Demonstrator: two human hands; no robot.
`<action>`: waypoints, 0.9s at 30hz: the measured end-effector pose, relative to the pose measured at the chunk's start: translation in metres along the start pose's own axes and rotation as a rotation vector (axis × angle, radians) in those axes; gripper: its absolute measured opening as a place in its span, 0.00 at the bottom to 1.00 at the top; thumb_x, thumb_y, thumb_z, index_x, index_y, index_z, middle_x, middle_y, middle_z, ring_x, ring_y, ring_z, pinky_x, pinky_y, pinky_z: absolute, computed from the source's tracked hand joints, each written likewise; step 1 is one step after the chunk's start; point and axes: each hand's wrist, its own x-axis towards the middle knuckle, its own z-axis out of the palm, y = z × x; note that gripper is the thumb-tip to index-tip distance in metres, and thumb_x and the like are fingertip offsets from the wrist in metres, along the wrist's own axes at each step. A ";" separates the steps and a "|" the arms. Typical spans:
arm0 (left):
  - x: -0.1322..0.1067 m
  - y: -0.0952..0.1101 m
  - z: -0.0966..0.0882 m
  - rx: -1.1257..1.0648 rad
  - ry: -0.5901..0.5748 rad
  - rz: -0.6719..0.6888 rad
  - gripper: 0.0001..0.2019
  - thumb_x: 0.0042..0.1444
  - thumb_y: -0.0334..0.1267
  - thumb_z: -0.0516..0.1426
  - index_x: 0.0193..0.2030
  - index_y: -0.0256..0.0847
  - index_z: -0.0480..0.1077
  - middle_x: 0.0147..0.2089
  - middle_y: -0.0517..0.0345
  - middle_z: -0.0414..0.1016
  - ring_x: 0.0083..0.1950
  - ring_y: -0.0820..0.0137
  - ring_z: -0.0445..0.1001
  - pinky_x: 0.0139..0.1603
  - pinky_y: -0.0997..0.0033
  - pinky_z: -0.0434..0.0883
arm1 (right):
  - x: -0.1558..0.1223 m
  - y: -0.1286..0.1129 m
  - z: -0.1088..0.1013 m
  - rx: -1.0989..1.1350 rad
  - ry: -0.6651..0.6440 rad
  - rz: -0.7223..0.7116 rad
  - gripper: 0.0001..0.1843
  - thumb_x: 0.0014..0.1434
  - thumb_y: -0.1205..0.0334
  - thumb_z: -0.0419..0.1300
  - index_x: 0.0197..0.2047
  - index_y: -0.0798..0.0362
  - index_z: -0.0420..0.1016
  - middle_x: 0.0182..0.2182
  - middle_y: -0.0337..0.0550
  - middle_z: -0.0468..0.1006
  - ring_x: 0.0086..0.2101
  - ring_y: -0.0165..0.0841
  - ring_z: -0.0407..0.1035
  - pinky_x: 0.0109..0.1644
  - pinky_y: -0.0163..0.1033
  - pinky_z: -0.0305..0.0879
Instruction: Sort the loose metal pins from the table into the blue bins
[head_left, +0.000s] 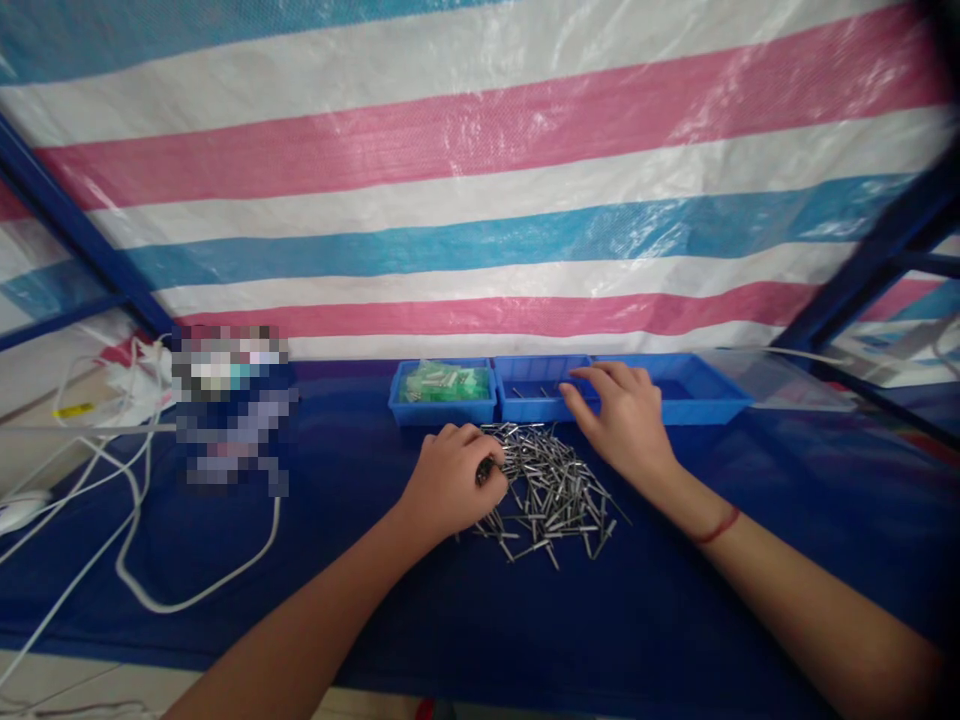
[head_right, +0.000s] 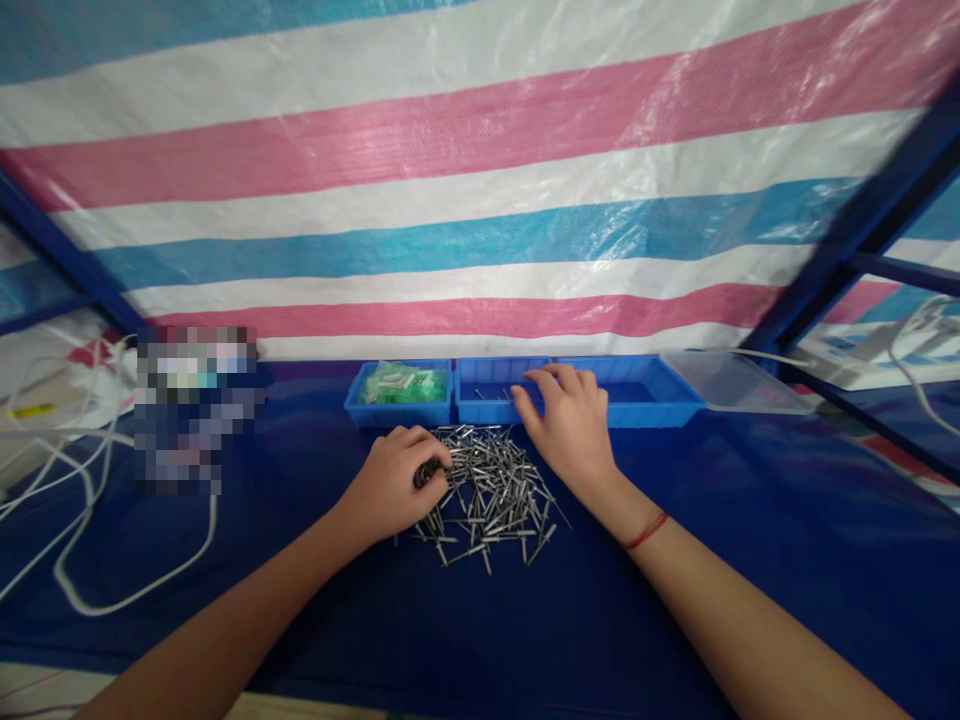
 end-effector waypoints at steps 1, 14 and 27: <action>0.000 0.001 0.000 0.021 -0.011 0.020 0.05 0.53 0.34 0.56 0.36 0.43 0.72 0.40 0.58 0.73 0.42 0.64 0.67 0.40 0.65 0.60 | -0.002 -0.003 -0.001 0.021 -0.012 -0.018 0.16 0.60 0.54 0.53 0.44 0.53 0.74 0.41 0.51 0.74 0.42 0.46 0.64 0.42 0.49 0.59; 0.000 0.015 0.006 0.201 -0.038 0.073 0.10 0.59 0.41 0.53 0.34 0.43 0.75 0.40 0.54 0.71 0.42 0.64 0.65 0.40 0.63 0.59 | -0.018 -0.042 -0.017 0.314 -0.189 -0.147 0.12 0.58 0.61 0.54 0.45 0.51 0.73 0.42 0.49 0.72 0.45 0.43 0.63 0.48 0.52 0.61; 0.000 0.014 0.008 0.108 -0.070 0.019 0.08 0.55 0.43 0.56 0.36 0.46 0.75 0.43 0.56 0.71 0.44 0.62 0.66 0.41 0.62 0.61 | -0.021 -0.045 -0.017 0.353 -0.218 -0.164 0.11 0.58 0.62 0.54 0.44 0.50 0.73 0.41 0.49 0.73 0.44 0.43 0.65 0.46 0.51 0.62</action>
